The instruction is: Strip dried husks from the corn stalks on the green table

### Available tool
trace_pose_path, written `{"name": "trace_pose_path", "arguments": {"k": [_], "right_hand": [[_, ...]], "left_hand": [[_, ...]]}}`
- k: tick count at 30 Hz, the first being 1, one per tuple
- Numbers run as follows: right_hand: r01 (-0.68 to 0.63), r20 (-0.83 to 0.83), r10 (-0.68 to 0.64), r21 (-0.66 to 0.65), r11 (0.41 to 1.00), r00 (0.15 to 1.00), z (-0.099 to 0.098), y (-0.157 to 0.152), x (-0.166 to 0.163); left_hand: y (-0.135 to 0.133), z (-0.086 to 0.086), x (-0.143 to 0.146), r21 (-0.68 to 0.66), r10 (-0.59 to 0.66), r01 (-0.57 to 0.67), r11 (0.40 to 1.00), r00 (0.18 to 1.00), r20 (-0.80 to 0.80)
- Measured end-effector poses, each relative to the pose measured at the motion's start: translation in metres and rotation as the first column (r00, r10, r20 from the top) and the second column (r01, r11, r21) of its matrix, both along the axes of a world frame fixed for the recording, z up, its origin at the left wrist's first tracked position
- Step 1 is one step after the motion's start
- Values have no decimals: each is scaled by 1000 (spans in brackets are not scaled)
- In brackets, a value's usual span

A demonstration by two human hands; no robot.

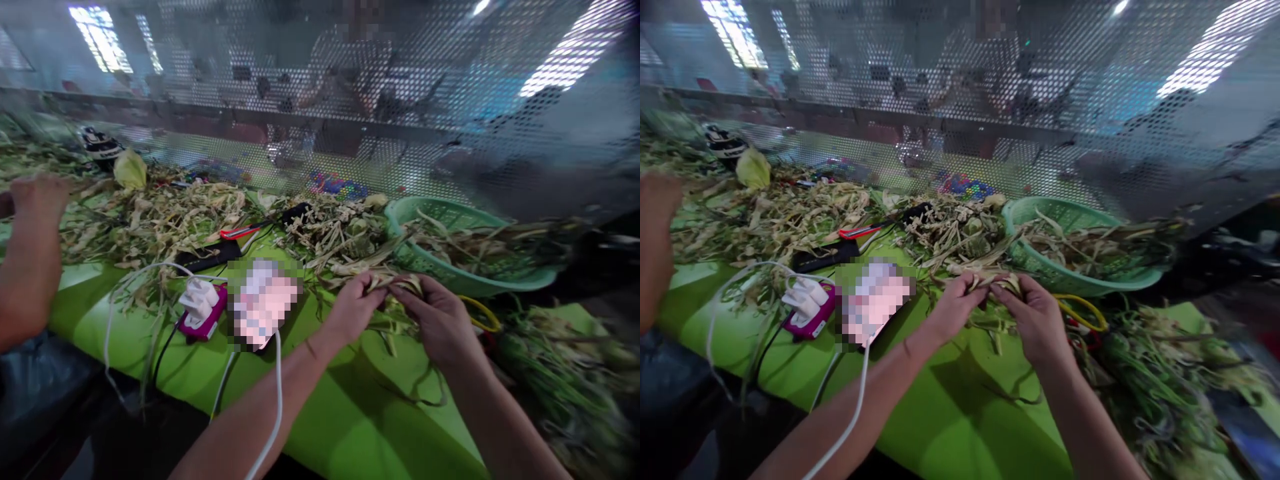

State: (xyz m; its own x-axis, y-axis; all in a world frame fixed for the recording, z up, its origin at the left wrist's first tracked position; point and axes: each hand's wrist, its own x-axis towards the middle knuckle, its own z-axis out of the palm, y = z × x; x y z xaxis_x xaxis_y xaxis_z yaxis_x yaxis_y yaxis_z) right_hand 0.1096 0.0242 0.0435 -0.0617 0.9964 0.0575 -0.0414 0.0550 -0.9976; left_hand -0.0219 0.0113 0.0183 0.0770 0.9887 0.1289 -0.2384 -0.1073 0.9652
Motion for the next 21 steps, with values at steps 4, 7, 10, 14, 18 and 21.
{"name": "trace_pose_path", "arguments": {"k": [4, 7, 10, 14, 18, 21], "right_hand": [[-6, -26, 6, 3, 1000, 1000, 3, -1, 5], [12, -79, -12, -2, 1000, 997, 5, -1, 8], [7, -100, -8, -16, 1000, 995, 7, -1, 8], [-33, -150, 26, -44, 998, 988, 8, -3, 6], [-71, -176, 62, -45, 996, 982, 7, -4, 6], [-115, -150, 109, -33, 993, 983, 4, -4, 6]], "left_hand": [[-2, 3, 1, -75, 19, -19, 997, 1000, 3], [-3, 4, 2, -123, -8, 11, 992, 1000, 28], [-5, 4, 4, -123, -25, 31, 992, 998, 55], [-7, 3, 5, -193, -58, 84, 978, 989, 134], [-7, 2, 6, -195, -87, 139, 971, 963, 254], [-9, 4, 7, -167, -135, 179, 970, 960, 245]]}}
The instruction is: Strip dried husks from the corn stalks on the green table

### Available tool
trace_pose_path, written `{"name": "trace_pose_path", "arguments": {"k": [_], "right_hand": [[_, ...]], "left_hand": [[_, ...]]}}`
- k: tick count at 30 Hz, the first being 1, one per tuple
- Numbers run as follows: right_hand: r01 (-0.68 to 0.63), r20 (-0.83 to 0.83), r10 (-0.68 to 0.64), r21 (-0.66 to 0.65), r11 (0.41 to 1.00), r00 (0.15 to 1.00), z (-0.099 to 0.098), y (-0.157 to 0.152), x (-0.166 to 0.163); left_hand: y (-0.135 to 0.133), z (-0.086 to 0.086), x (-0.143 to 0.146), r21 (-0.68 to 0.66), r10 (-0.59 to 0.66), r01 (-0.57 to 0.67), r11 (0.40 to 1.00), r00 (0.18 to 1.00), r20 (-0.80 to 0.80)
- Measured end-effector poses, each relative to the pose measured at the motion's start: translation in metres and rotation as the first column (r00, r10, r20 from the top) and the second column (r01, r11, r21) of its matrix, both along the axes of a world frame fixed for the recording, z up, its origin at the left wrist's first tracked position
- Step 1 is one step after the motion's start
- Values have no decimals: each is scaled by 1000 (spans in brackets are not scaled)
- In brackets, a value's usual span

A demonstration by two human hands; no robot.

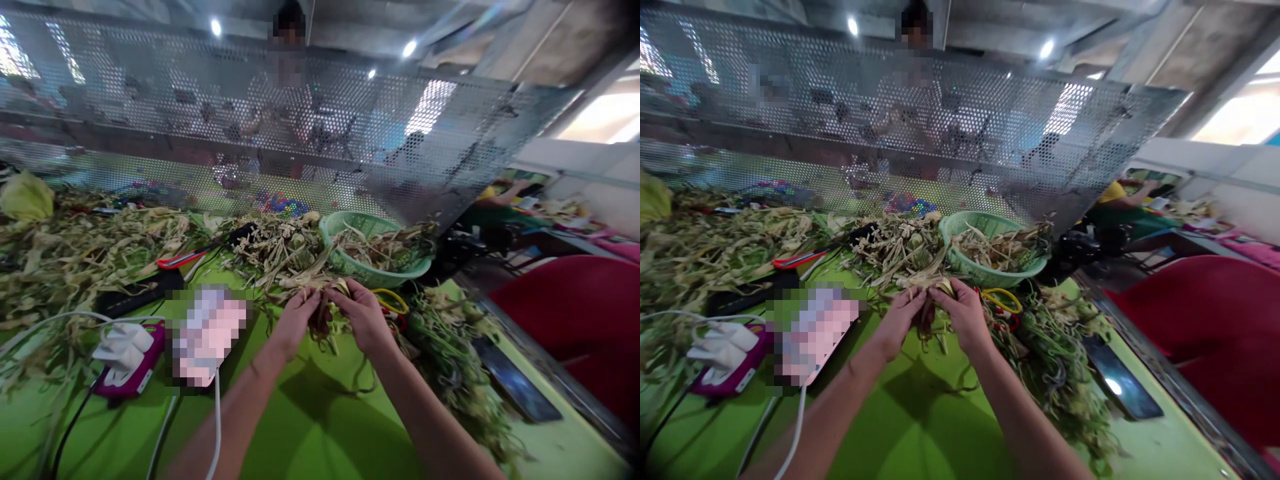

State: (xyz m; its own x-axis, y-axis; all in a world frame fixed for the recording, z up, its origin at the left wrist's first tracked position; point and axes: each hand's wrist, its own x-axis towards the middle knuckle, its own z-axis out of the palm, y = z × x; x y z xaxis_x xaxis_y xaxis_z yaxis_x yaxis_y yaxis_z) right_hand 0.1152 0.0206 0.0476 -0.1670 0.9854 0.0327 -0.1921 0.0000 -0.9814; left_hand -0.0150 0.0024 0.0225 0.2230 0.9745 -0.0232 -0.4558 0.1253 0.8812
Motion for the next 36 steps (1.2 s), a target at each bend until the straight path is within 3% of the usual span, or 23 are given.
{"name": "trace_pose_path", "arguments": {"k": [8, 14, 20, 25, 28, 36], "right_hand": [[-68, 34, 69, -26, 997, 997, -2, 4, 4], [-80, 153, 69, 69, 994, 986, -1, 2, 5], [-154, 269, 123, 98, 983, 955, 2, -2, 4], [-107, 402, 10, 219, 970, 916, 2, 0, 6], [-42, 344, -33, 209, 977, 939, 1, 3, 11], [153, 66, -158, 72, 986, 985, 5, 9, 19]], "left_hand": [[-2, 1, 0, -58, -53, 54, 997, 998, 16], [0, -12, 3, -80, -139, 128, 989, 979, -149], [0, -7, 5, -125, -124, 107, 986, 983, -137], [2, -7, 4, -50, -129, 121, 991, 969, -213], [2, -5, 3, -5, -159, 162, 987, 965, -209], [0, -2, 1, 70, -102, 124, 990, 960, -259]]}}
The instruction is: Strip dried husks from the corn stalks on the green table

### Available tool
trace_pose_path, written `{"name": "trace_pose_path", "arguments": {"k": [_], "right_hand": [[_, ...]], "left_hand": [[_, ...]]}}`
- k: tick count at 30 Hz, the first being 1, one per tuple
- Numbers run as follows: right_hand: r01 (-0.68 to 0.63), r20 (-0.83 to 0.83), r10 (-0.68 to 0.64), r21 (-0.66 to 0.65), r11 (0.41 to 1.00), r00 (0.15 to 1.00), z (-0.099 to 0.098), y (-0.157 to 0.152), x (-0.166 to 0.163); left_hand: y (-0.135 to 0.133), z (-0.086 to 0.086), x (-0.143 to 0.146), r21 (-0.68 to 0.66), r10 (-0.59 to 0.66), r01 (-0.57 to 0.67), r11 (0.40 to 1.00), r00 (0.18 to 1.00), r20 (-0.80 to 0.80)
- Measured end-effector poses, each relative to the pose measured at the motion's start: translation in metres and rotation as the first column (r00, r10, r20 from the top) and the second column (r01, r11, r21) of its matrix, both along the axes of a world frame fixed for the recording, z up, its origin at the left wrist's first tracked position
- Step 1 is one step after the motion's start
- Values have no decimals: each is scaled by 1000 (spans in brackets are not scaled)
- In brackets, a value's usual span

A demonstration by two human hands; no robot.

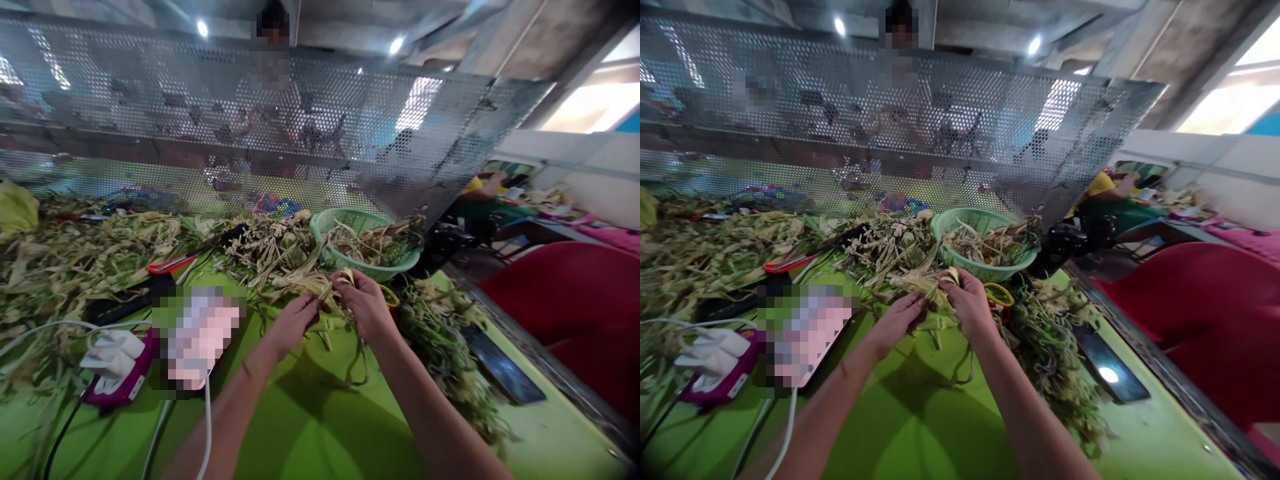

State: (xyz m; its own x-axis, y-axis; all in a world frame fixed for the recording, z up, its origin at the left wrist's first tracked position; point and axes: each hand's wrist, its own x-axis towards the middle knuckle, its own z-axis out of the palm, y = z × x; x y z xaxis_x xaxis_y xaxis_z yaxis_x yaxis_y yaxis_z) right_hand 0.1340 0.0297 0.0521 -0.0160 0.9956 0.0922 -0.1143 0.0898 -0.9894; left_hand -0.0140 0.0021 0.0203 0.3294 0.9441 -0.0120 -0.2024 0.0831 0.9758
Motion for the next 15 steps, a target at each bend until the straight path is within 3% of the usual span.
{"name": "trace_pose_path", "arguments": {"k": [3, 10, 12, 15], "right_hand": [[-6, -58, 4, -19, 1000, 998, 5, 1, 4], [132, -122, -117, 123, 984, 986, 22, 10, 43], [162, -53, -156, 145, 976, 986, 25, 12, 52], [145, 216, -179, 167, 975, 960, 20, 16, 56]], "left_hand": [[3, -3, -2, -24, 53, -54, 998, 999, -6], [12, -7, -12, -109, 336, -330, 938, 941, 38], [13, -8, -13, -96, 355, -350, 932, 934, 33], [14, -12, -14, -77, 362, -360, 930, 932, 18]]}}
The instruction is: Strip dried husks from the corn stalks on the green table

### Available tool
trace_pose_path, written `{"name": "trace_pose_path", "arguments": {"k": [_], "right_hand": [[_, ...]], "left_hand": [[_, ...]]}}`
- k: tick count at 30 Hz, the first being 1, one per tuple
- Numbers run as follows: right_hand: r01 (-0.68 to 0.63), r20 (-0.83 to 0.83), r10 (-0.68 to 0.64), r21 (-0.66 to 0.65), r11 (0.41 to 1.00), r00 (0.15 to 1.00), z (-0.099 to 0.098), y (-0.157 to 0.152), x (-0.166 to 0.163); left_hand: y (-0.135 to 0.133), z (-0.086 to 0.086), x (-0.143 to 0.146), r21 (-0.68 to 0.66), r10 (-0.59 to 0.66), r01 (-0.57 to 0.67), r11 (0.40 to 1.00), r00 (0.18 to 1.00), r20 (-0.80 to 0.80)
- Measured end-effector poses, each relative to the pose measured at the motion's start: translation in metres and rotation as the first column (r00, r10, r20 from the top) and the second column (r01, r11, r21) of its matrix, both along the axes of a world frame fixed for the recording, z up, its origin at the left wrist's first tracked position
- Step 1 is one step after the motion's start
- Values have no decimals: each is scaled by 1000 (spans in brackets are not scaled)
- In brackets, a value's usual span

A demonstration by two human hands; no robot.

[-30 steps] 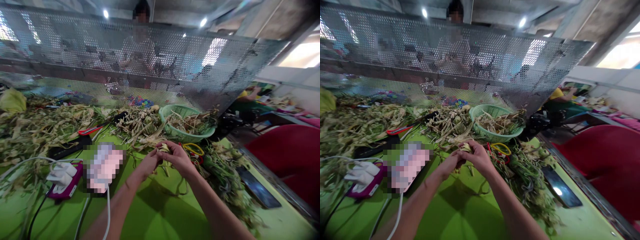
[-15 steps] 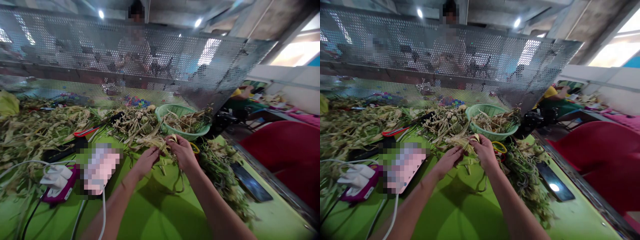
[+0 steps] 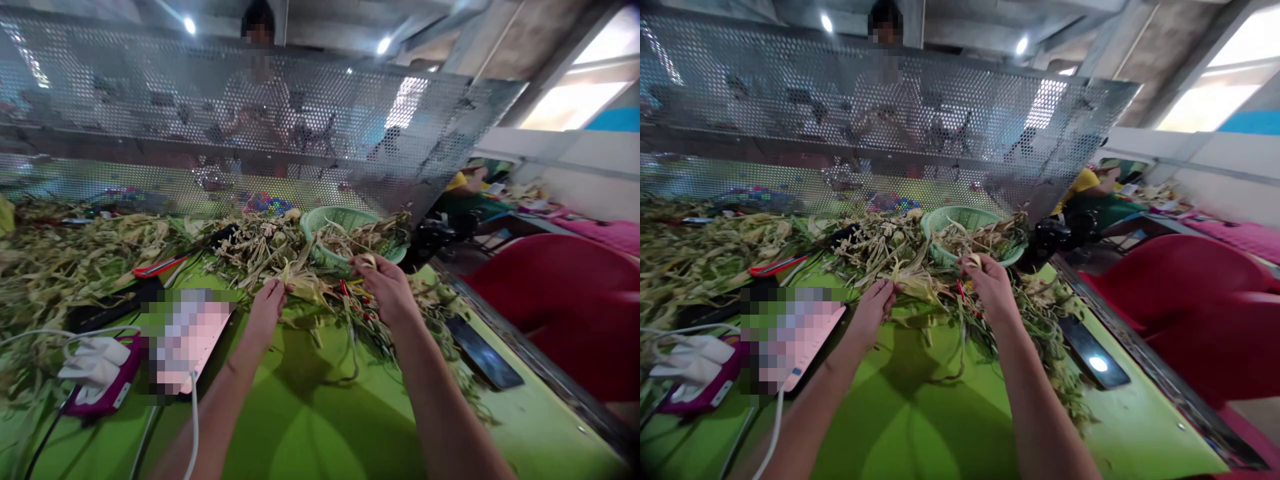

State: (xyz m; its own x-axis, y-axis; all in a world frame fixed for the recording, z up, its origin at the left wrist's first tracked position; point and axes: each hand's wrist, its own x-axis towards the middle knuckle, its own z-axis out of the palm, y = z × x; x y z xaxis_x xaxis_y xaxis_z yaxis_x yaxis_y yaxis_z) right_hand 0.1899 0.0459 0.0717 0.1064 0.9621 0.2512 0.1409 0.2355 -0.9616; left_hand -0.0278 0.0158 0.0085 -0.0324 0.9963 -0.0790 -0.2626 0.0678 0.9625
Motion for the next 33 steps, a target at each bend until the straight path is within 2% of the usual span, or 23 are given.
{"name": "trace_pose_path", "arguments": {"k": [3, 6, 9, 11, 13, 15, 18, 20, 23, 27, 30, 33], "right_hand": [[-60, 348, 65, -25, 998, 935, -16, 6, -9], [-88, 628, 88, -30, 996, 773, -32, 8, -25], [-85, 758, 49, 8, 996, 650, -39, 7, -36], [-73, 766, 35, 16, 997, 642, -40, 6, -36], [-55, 719, 28, 14, 998, 694, -39, 7, -32], [-52, 611, 35, 11, 999, 790, -38, 9, -26], [-108, 307, 114, -34, 994, 945, -34, 10, -20], [-161, 80, 168, -85, 983, 983, -29, 9, -19], [-198, -147, 179, -132, 971, 973, -19, 2, -20], [-257, -312, 201, -151, 955, 929, -7, -6, -21], [-294, -387, 219, -147, 944, 896, -4, -8, -22], [-317, -438, 229, -140, 938, 870, -4, -9, -24]], "left_hand": [[0, -2, 0, 9, 2, -2, 1000, 999, -32], [0, -3, 0, 68, 13, -4, 998, 991, -135], [0, -3, -1, 149, 24, 24, 988, 951, -309], [0, -3, -1, 196, 35, 47, 979, 919, -393], [0, -4, -2, 230, 51, 49, 972, 911, -409], [1, -5, -1, 239, 56, 38, 970, 925, -376], [1, -6, -1, 229, 53, 22, 973, 948, -314], [1, -5, -1, 224, 45, 25, 974, 953, -301], [1, -5, 1, 209, 28, 41, 977, 949, -313], [3, -5, 2, 196, 48, 10, 981, 955, -291], [5, -6, -1, 199, 137, -80, 977, 948, -288], [7, -5, -8, 244, 254, -172, 955, 895, -365]]}}
